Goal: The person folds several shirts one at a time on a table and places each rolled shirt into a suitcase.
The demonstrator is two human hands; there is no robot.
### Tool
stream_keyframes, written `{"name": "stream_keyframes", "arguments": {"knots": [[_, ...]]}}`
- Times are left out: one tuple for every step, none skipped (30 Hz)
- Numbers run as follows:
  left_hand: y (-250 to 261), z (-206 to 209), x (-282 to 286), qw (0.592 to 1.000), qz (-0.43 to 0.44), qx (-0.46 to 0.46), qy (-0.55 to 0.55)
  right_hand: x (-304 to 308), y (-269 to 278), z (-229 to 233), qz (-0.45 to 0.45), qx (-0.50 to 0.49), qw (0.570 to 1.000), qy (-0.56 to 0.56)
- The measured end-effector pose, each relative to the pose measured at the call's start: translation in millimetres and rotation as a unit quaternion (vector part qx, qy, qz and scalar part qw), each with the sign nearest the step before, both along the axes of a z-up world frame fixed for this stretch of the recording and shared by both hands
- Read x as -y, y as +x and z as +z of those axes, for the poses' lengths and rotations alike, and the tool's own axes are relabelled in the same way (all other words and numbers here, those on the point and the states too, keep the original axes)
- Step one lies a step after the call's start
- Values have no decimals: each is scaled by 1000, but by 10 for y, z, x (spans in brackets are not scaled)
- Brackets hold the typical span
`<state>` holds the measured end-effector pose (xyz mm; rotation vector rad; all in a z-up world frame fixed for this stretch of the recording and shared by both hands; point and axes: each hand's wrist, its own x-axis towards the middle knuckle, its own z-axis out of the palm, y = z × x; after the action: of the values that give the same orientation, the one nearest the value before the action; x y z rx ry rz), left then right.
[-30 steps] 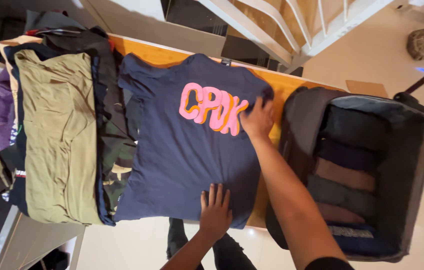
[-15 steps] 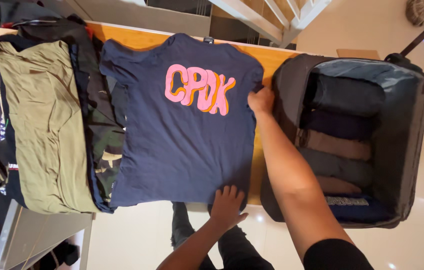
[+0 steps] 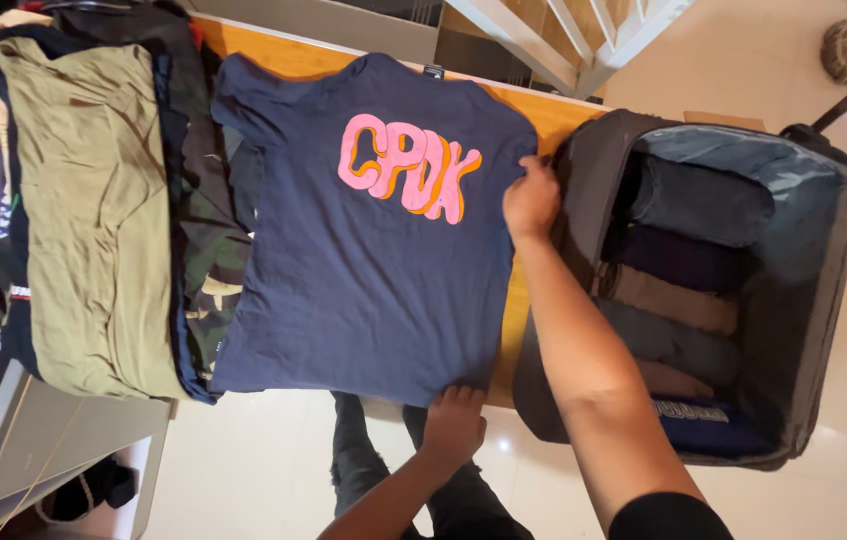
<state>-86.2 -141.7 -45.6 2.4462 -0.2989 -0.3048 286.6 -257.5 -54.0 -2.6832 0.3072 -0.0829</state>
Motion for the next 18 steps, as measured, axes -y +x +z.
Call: {"name": "stream_keyframes", "arguments": {"knots": [[6,19,2,1000,3,2,2,56,75,-41,-12,76,996,36],[-6,43,20,999,47,-4,-20,105,132,-82,-27,152,986,70],[-17,58,31,995,92,-11,-41,117,191,-113,-26,153,985,70],[-28,65,46,995,90,-10,-43,150,226,-111,-45,154,981,106],[-38,68,53,989,134,-32,-62,169,235,-83,-64,154,976,142],[-48,73,55,979,181,-55,-80,153,227,-36,-62,154,976,141],[-48,76,58,978,182,-54,-81,128,216,29,-85,135,967,200],[-46,79,66,969,211,-79,-105,88,207,91,-106,113,954,258],[-49,83,63,957,239,-103,-129,48,205,145,-103,112,954,258],[-63,91,52,956,242,-104,-130,21,205,184,-109,100,949,278],[-80,96,43,944,271,-90,-164,1,208,203,-114,88,944,298],[-85,86,24,930,299,-75,-198,-34,236,206,-112,89,944,298],[-105,73,4,930,300,-73,-198,-78,272,196,-104,101,937,318],[-141,54,-34,928,307,-7,-213,-130,317,184,-96,112,929,339],[-186,31,-72,921,311,59,-226,-186,363,178,-95,113,929,340],[-223,-3,-139,921,311,60,-225,-270,395,171,-75,107,913,386],[-235,-46,-220,918,331,-7,-219,-364,430,177,-56,101,895,431],[-245,-78,-292,909,349,-75,-213,-475,483,196,-54,101,894,433]]}}
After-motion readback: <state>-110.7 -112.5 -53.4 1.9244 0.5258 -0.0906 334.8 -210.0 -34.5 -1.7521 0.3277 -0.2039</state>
